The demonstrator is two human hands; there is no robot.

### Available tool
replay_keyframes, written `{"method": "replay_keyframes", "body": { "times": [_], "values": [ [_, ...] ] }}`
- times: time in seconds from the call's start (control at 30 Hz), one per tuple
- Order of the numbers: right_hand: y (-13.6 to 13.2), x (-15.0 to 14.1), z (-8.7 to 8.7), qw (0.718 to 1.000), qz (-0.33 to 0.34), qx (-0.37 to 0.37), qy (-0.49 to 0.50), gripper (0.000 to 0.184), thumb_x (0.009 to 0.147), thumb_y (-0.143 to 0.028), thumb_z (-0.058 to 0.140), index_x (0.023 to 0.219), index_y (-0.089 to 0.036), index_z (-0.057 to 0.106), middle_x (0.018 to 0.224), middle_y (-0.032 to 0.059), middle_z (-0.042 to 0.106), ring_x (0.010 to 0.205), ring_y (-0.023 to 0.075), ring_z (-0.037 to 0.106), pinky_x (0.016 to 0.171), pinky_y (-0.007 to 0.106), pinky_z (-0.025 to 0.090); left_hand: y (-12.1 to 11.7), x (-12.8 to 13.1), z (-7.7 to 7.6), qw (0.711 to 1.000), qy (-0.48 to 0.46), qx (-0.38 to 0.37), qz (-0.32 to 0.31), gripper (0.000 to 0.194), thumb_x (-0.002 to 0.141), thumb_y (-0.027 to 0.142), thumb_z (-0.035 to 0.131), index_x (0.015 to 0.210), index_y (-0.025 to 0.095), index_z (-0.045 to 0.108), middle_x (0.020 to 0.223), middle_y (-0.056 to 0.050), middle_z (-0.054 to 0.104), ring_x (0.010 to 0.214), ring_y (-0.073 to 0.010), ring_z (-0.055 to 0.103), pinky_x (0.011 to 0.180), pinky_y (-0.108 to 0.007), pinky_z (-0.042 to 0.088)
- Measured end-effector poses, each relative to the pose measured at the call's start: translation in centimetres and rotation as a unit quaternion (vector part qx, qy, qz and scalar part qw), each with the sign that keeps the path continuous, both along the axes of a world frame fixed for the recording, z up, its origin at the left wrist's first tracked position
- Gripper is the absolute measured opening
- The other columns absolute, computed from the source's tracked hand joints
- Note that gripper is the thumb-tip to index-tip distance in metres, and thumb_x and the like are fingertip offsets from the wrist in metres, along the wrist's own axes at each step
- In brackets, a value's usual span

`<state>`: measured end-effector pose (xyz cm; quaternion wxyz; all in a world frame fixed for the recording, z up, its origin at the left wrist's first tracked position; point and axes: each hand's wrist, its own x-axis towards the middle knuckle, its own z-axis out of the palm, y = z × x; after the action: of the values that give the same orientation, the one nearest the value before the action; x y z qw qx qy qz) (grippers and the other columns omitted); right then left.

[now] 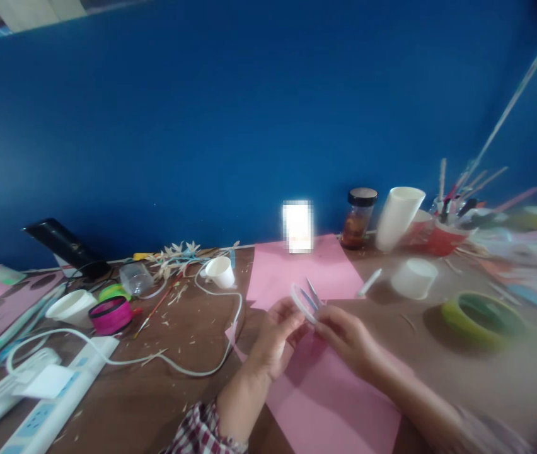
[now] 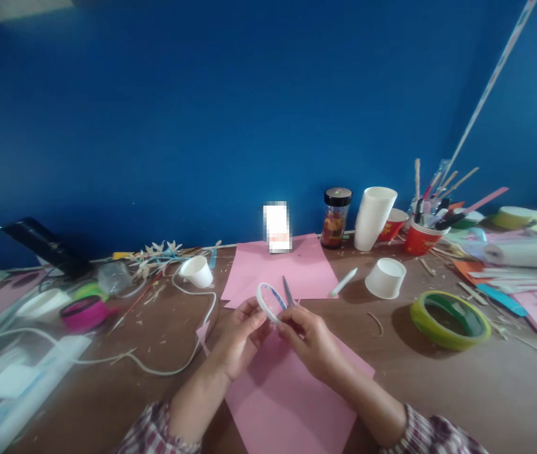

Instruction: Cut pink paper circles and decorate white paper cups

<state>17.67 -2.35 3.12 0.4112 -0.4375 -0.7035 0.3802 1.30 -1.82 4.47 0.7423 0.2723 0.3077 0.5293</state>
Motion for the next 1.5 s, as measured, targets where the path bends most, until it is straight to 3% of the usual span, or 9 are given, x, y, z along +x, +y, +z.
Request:
{"method": "replay_keyframes", "body": {
  "times": [0.57,1.0,1.5],
  "values": [
    [0.6,0.8,-1.5,0.989,-0.001,0.12,-0.088,0.009,0.087,-0.019,0.055,0.087,-0.022,0.064,0.083,0.0016,0.063,0.075,0.016,0.059,0.067,0.025,0.045,0.2,-0.1,-1.4,1.0,0.01,0.008,0.001,0.02,0.076,0.023,0.072,0.079,0.015,0.054,0.071,0.0,0.057,0.066,-0.0093,0.054,0.065,-0.023,0.043],
    [0.6,0.8,-1.2,0.982,0.03,0.16,-0.099,0.012,0.089,-0.018,0.052,0.089,-0.021,0.064,0.086,0.0027,0.064,0.079,0.0154,0.061,0.071,0.024,0.047,0.2,0.1,-0.8,0.999,0.029,0.016,0.024,0.031,0.071,0.034,0.075,0.066,0.015,0.051,0.059,0.002,0.053,0.055,-0.0085,0.049,0.057,-0.023,0.038],
    [1.0,1.2,-1.7,0.972,0.012,0.194,-0.133,0.012,0.089,-0.021,0.052,0.091,-0.021,0.064,0.088,0.0044,0.066,0.078,0.0164,0.063,0.068,0.025,0.05,0.5,0.2,-0.6,0.998,0.026,-0.027,0.045,0.034,0.062,0.032,0.081,0.072,0.014,0.055,0.06,0.003,0.054,0.054,-0.0076,0.049,0.056,-0.022,0.04]
  ]
}}
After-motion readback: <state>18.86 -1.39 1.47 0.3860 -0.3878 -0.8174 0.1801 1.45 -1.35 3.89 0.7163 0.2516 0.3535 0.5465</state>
